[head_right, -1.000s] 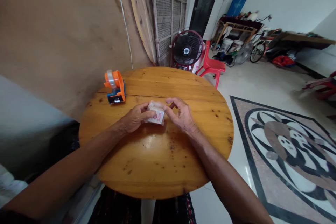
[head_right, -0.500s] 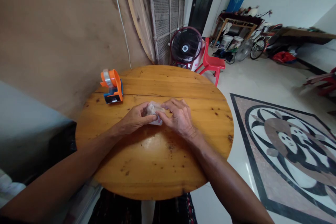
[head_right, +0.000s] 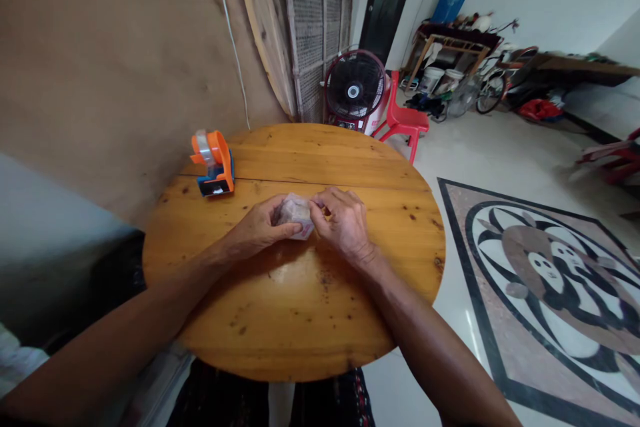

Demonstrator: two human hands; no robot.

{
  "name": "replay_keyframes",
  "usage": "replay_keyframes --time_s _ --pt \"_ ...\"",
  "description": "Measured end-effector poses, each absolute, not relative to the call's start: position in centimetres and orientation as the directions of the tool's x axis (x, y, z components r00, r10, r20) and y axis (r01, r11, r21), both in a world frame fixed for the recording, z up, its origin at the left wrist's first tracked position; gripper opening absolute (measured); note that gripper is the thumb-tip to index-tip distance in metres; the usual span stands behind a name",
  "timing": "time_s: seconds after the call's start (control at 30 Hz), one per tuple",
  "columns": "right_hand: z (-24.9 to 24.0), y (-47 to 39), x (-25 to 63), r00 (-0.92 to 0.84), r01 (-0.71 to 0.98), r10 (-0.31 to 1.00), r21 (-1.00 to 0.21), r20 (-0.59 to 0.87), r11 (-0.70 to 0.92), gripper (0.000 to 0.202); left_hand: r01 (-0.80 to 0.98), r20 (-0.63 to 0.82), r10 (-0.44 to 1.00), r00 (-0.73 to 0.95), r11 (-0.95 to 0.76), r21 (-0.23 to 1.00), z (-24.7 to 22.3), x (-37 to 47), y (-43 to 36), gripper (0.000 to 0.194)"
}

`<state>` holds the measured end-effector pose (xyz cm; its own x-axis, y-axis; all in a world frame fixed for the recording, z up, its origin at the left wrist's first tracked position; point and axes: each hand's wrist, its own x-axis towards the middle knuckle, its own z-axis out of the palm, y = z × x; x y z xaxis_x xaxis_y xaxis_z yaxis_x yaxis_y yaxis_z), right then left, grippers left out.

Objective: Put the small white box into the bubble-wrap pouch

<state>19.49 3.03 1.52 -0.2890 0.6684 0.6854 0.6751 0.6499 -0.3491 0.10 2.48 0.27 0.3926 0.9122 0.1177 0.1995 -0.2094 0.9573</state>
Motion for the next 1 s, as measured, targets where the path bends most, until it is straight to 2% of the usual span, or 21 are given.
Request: replay_keyframes --time_s 0.17,0.33,0.47,0.63,1.0 --pt "1.9 3.1 19.8 -0.207 0.588 0.748 -0.530 0.631 0.610 0.016 0.176 0.059 0.913 0.404 -0.141 0.974 0.0 -0.1 2.7 0.041" --pt "2.7 2.9 20.4 -0.198 0.515 0.792 -0.626 0.578 0.585 0.016 0.027 0.005 0.873 0.488 -0.021 0.999 0.1 -0.5 2.8 0.045" --pt "3.2 2.7 20.9 -0.255 0.539 0.811 -0.619 0.526 0.571 0.017 -0.048 -0.050 0.794 0.605 0.099 0.994 0.5 -0.6 2.8 0.046" --pt "3.2 2.7 21.2 -0.326 0.591 0.807 -0.561 0.492 0.580 0.015 -0.067 -0.101 0.779 0.619 0.181 0.981 0.7 -0.4 2.8 0.045" --pt "2.5 2.3 20.5 -0.432 0.512 0.780 -0.589 0.453 0.625 0.019 -0.023 -0.061 0.827 0.560 0.089 0.996 0.4 -0.6 3.1 0.039"
